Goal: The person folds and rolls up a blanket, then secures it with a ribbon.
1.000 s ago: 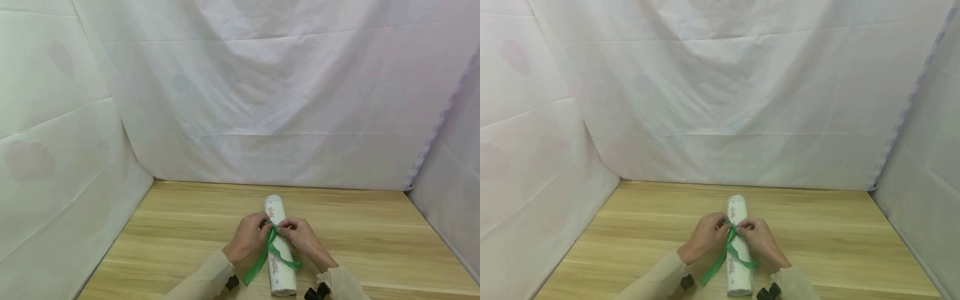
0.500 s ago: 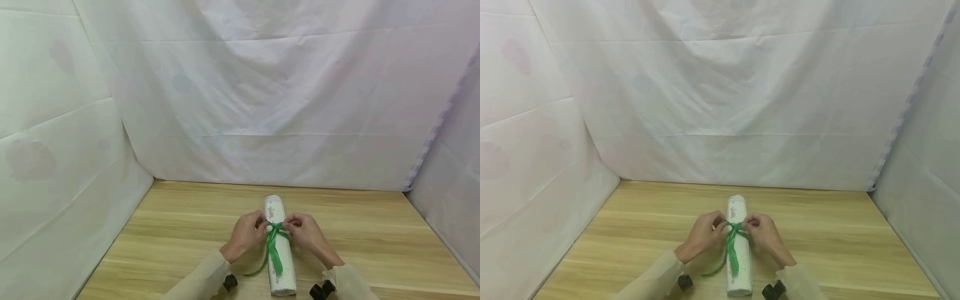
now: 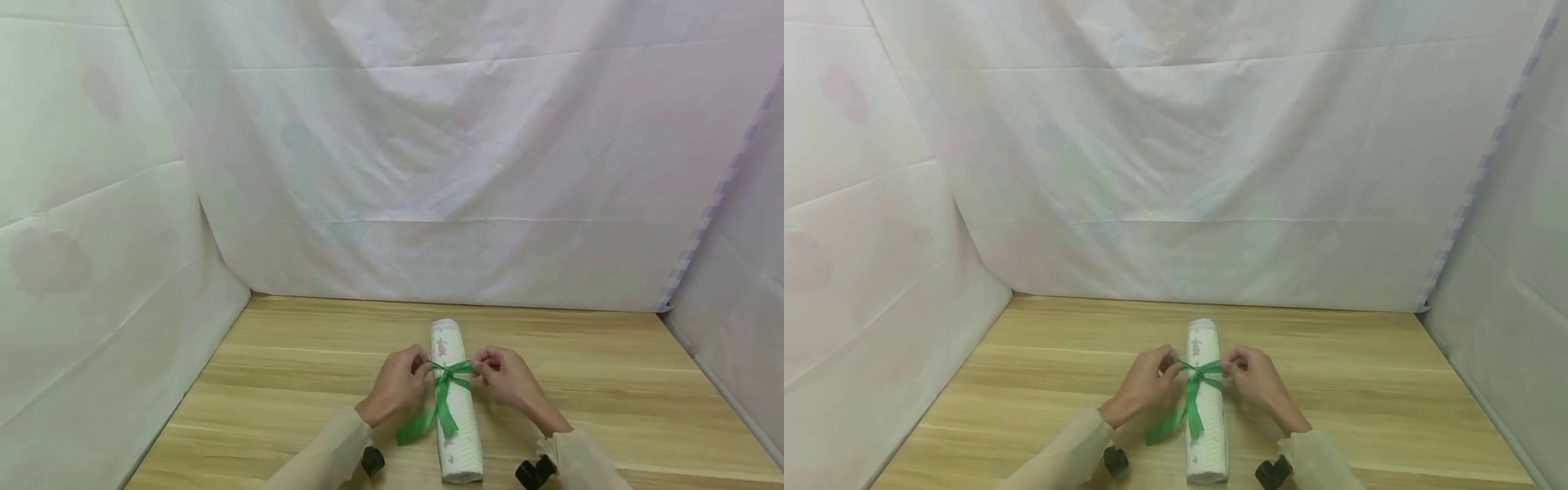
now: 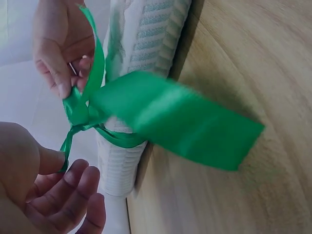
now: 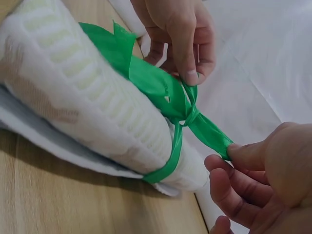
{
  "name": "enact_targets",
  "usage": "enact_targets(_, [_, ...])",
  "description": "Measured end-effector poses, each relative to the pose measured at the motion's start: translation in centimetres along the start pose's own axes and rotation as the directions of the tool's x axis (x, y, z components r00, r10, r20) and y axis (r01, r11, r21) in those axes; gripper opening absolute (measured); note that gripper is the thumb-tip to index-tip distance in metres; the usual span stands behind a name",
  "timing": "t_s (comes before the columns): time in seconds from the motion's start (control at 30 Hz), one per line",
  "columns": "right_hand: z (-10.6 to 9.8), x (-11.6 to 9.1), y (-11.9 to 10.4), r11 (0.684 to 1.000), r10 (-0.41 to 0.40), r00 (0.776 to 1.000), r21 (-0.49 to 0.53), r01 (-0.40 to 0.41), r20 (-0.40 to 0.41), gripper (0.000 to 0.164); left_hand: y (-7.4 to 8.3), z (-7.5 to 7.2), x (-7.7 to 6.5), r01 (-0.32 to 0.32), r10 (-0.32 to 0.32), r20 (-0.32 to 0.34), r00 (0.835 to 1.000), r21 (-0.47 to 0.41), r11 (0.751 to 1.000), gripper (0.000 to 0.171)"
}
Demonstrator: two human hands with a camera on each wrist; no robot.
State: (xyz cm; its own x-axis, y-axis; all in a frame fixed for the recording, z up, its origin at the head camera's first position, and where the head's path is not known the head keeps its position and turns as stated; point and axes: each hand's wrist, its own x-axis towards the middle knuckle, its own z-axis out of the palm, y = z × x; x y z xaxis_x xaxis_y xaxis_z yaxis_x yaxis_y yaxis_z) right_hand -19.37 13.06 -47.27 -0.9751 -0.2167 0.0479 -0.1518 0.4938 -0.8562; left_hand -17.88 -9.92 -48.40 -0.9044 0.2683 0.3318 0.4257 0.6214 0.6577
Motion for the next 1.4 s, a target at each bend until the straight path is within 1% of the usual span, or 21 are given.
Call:
enact_targets(0.1, [-0.2,0.0,0.4,1.000,0.011,1.000,-0.009,-0.011,0.000,0.008,-0.3,-0.1,0.1,0.051,-0.049,0.037,0.998,-0.037,0.998,0.006])
enact_targets(0.23, [-0.4,0.1,1.0,1.000,0.001,1.000,-0.027,-0.001,0.002,0.009,-0.8,-0.2,0.1,0.124,-0.116,0.086,0.989,-0.090,0.988,0.006])
enact_targets(0.33, [-0.5,0.1,1.4,1.000,-0.004,1.000,-0.026,0.004,0.012,0.009,-1.3,-0.1,0.1,0.179,-0.162,0.124,0.979,-0.143,0.973,0.007])
enact_targets(0.43, [-0.4,0.0,1.9,1.000,0.016,0.999,-0.006,-0.016,0.028,0.010,-1.8,0.0,0.1,0.229,-0.202,0.157,0.967,-0.179,0.957,0.008])
enact_targets(0.53, [-0.3,-0.1,2.5,0.999,0.044,0.998,0.013,-0.044,0.044,0.010,-2.3,0.1,0.1,0.268,-0.232,0.188,0.954,-0.195,0.943,0.010])
enact_targets(0.67, [-0.1,-0.2,3.3,0.998,0.059,0.996,0.020,-0.060,0.060,0.010,-2.8,0.2,-0.1,0.311,-0.265,0.225,0.938,-0.208,0.927,0.012])
enact_targets(0.8, [0.1,-0.2,4.3,0.997,0.058,0.993,0.047,-0.063,0.101,0.010,-3.1,0.3,-0.3,0.328,-0.271,0.259,0.927,-0.212,0.920,0.013])
enact_targets(0.97, [0.1,-0.2,5.6,0.997,0.017,0.986,0.076,-0.031,0.167,0.012,-3.5,0.5,-0.6,0.342,-0.263,0.296,0.918,-0.255,0.905,0.013])
enact_targets(1.03, [0.0,-0.2,5.9,0.996,-0.005,0.983,0.085,-0.011,0.186,0.013,-3.6,0.5,-0.6,0.345,-0.261,0.299,0.918,-0.278,0.896,0.014])
enact_targets(1.17, [-0.1,0.0,6.5,0.994,-0.029,0.977,0.113,0.006,0.210,0.016,-3.8,0.5,-0.4,0.347,-0.259,0.301,0.918,-0.291,0.892,0.014])
enact_targets(1.3, [-0.2,0.1,6.7,0.990,-0.040,0.973,0.143,0.007,0.229,0.017,-3.9,0.4,-0.3,0.349,-0.258,0.306,0.916,-0.297,0.889,0.014])
enact_targets(1.4, [-0.2,0.3,6.7,0.988,-0.043,0.971,0.155,0.006,0.236,0.017,-3.9,0.4,-0.3,0.343,-0.251,0.304,0.919,-0.303,0.889,0.015])
